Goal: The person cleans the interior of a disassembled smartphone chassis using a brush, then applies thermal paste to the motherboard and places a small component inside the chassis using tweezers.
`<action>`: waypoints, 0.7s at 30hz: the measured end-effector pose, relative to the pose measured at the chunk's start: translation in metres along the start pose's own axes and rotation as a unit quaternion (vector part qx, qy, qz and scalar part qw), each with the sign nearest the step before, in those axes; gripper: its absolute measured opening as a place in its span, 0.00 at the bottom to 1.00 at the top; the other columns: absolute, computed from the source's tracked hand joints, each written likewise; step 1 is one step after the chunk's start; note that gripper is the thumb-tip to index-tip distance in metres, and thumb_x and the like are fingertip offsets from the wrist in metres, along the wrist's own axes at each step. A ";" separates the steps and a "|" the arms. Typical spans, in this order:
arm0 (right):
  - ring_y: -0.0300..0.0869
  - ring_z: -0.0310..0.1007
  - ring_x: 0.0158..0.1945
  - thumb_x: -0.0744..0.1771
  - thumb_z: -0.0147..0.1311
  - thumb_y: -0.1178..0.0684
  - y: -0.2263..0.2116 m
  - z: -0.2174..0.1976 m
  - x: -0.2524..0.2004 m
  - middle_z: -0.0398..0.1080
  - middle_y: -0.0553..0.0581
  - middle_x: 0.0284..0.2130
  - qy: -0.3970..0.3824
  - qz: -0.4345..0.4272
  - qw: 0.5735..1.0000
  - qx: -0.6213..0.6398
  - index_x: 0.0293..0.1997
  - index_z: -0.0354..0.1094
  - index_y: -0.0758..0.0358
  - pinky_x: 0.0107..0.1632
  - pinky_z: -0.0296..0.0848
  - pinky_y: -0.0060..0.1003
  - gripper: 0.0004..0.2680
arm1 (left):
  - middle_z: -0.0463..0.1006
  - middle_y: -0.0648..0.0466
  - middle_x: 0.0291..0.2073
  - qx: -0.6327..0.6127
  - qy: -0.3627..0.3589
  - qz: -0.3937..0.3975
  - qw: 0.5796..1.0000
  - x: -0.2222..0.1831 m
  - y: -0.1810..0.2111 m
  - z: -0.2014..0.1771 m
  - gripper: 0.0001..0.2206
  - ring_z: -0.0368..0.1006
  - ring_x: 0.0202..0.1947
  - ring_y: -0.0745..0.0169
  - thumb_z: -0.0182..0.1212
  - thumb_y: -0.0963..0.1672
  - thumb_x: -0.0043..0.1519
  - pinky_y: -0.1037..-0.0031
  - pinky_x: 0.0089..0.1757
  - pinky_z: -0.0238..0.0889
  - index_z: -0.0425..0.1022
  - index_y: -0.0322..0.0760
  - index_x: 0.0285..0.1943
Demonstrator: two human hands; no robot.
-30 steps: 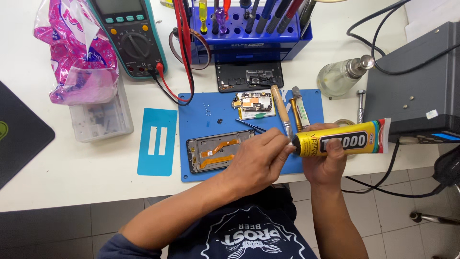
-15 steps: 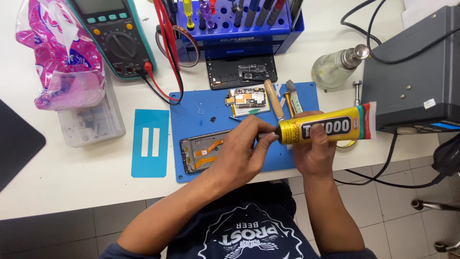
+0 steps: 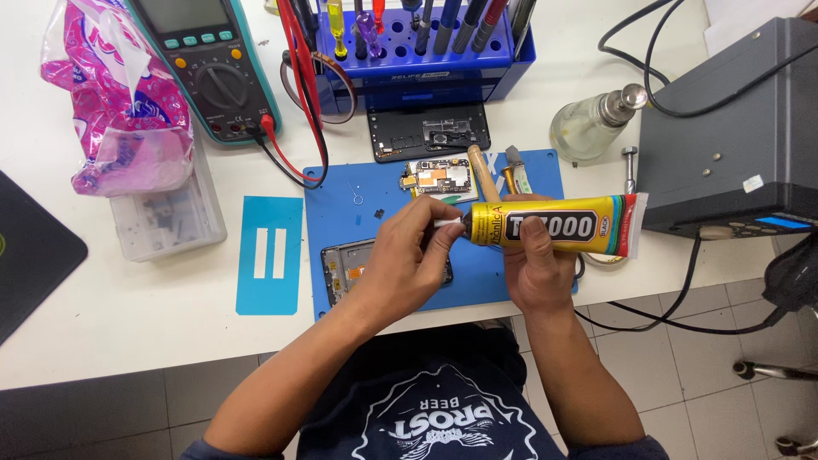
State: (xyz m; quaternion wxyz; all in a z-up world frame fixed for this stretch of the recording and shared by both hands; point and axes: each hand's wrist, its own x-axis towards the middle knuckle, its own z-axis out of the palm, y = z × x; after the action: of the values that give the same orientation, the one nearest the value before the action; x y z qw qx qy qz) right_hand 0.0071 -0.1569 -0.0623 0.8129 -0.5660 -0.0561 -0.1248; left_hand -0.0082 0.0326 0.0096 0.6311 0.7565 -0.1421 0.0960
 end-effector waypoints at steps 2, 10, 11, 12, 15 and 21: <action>0.44 0.73 0.47 0.69 0.52 0.54 0.001 0.000 -0.003 0.70 0.63 0.47 -0.002 -0.003 1.000 0.000 0.56 0.61 0.60 0.51 0.78 0.40 0.10 | 0.71 0.45 0.20 0.003 0.000 -0.009 1.000 -0.002 -0.017 0.004 0.12 0.71 0.21 0.49 0.50 0.44 0.72 0.66 0.26 0.63 0.74 0.35 0.37; 0.46 0.74 0.49 0.70 0.51 0.53 0.004 0.002 -0.002 0.70 0.60 0.46 0.011 0.028 0.999 0.032 0.54 0.61 0.59 0.51 0.81 0.41 0.08 | 0.77 0.44 0.24 -0.055 -0.019 -0.018 0.998 0.001 -0.008 -0.010 0.08 0.75 0.24 0.56 0.57 0.45 0.69 0.69 0.29 0.69 0.77 0.34 0.44; 0.48 0.74 0.48 0.70 0.51 0.53 0.007 -0.003 -0.001 0.70 0.61 0.46 0.012 0.027 0.999 0.031 0.54 0.62 0.60 0.50 0.81 0.42 0.09 | 0.75 0.49 0.21 -0.039 -0.016 -0.019 0.999 0.002 -0.010 -0.009 0.10 0.73 0.23 0.57 0.55 0.45 0.70 0.70 0.28 0.68 0.77 0.36 0.39; 0.50 0.75 0.48 0.69 0.52 0.53 0.010 -0.007 0.000 0.70 0.63 0.46 0.014 0.027 0.999 0.029 0.54 0.63 0.62 0.49 0.82 0.43 0.09 | 0.74 0.53 0.17 -0.023 -0.012 -0.020 0.999 0.003 -0.012 -0.008 0.14 0.71 0.21 0.58 0.53 0.46 0.71 0.71 0.28 0.66 0.77 0.39 0.34; 0.48 0.74 0.50 0.70 0.52 0.52 0.016 -0.022 0.002 0.69 0.59 0.48 0.023 0.026 0.998 0.054 0.55 0.59 0.55 0.51 0.82 0.44 0.09 | 0.71 0.51 0.13 -0.009 0.011 -0.041 0.999 -0.001 -0.025 -0.012 0.18 0.69 0.19 0.57 0.50 0.48 0.73 0.70 0.28 0.65 0.74 0.39 0.29; 0.53 0.77 0.47 0.69 0.52 0.49 -0.015 -0.010 -0.001 0.71 0.61 0.46 0.041 0.093 0.990 0.098 0.58 0.61 0.56 0.44 0.87 0.45 0.12 | 0.74 0.43 0.18 0.002 0.018 -0.054 0.998 0.002 -0.018 -0.019 0.20 0.68 0.20 0.56 0.47 0.48 0.73 0.67 0.28 0.65 0.76 0.36 0.31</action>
State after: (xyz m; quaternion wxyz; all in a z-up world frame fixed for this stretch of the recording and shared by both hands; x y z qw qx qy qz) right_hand 0.0018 -0.1714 -0.0525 0.8743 -0.4804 0.0183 -0.0661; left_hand 0.0007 0.0543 -0.0030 0.6364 0.7624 -0.0898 0.0755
